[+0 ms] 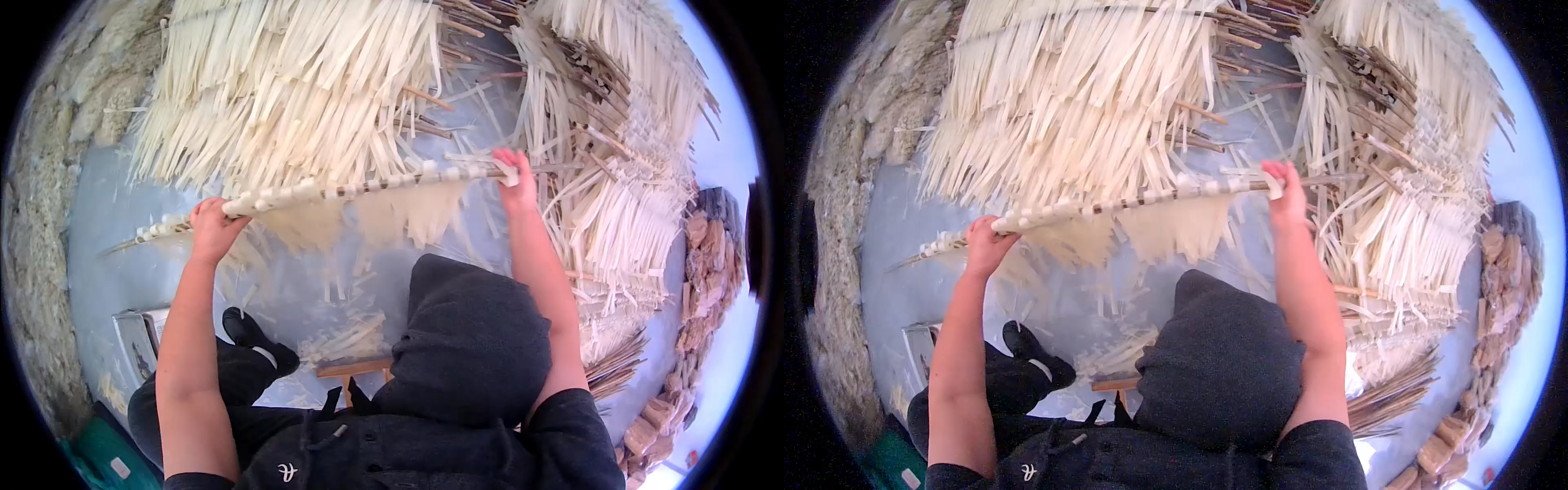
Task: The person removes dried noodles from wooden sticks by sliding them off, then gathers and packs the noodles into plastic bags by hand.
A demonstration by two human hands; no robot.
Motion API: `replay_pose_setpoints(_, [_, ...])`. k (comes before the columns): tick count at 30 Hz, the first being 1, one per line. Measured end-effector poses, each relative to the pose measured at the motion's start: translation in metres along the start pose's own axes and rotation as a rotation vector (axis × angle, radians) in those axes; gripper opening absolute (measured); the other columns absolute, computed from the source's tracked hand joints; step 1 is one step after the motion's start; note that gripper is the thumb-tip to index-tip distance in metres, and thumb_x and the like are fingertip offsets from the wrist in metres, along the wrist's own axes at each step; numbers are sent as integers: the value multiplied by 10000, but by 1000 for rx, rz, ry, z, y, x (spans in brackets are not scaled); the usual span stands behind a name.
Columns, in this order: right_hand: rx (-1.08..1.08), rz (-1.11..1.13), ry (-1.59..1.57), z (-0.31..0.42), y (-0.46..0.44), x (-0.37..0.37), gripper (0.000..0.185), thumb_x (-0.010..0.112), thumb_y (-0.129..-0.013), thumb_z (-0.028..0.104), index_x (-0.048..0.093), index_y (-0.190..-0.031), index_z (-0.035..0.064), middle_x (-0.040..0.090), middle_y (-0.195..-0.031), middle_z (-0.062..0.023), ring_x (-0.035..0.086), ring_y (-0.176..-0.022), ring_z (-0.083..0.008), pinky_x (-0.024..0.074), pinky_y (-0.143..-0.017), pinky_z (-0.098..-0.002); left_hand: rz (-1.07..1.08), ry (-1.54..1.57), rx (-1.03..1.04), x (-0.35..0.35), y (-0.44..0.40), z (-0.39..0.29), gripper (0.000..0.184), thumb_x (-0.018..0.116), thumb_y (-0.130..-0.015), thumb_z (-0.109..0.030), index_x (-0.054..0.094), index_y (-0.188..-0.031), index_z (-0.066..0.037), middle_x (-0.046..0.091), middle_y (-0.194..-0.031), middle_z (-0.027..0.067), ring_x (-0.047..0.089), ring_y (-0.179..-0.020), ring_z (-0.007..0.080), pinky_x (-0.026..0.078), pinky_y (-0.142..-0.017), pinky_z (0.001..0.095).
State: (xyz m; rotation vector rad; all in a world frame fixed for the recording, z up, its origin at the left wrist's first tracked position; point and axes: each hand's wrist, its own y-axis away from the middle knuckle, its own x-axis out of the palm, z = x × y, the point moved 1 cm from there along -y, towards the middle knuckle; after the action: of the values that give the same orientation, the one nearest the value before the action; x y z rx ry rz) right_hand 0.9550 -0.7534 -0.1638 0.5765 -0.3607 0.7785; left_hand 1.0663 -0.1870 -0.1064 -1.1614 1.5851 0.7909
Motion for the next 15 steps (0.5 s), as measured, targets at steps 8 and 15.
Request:
replay_pose_setpoints(8, [-9,289,136,-26,72,97,424,386,-999,393,524,-1163,27,597,-1160,-139,563,-1101,-267,413,-998,-404,-53,-4,7,-34,-2,-62,221,768,-705,-274,709,-873,-143,653,-880,47,571,-968,249,299,-978,429])
replay_pose_setpoints(15, [-9,200,636,-75,62,77,432,433,-958,387,600,-1123,24,631,-1144,-102,559,-1080,-189,381,-988,-355,-30,1,-26,55,0,6,183,766,-697,-231,708,-852,-153,646,-852,34,565,-1009,240,294,-987,404])
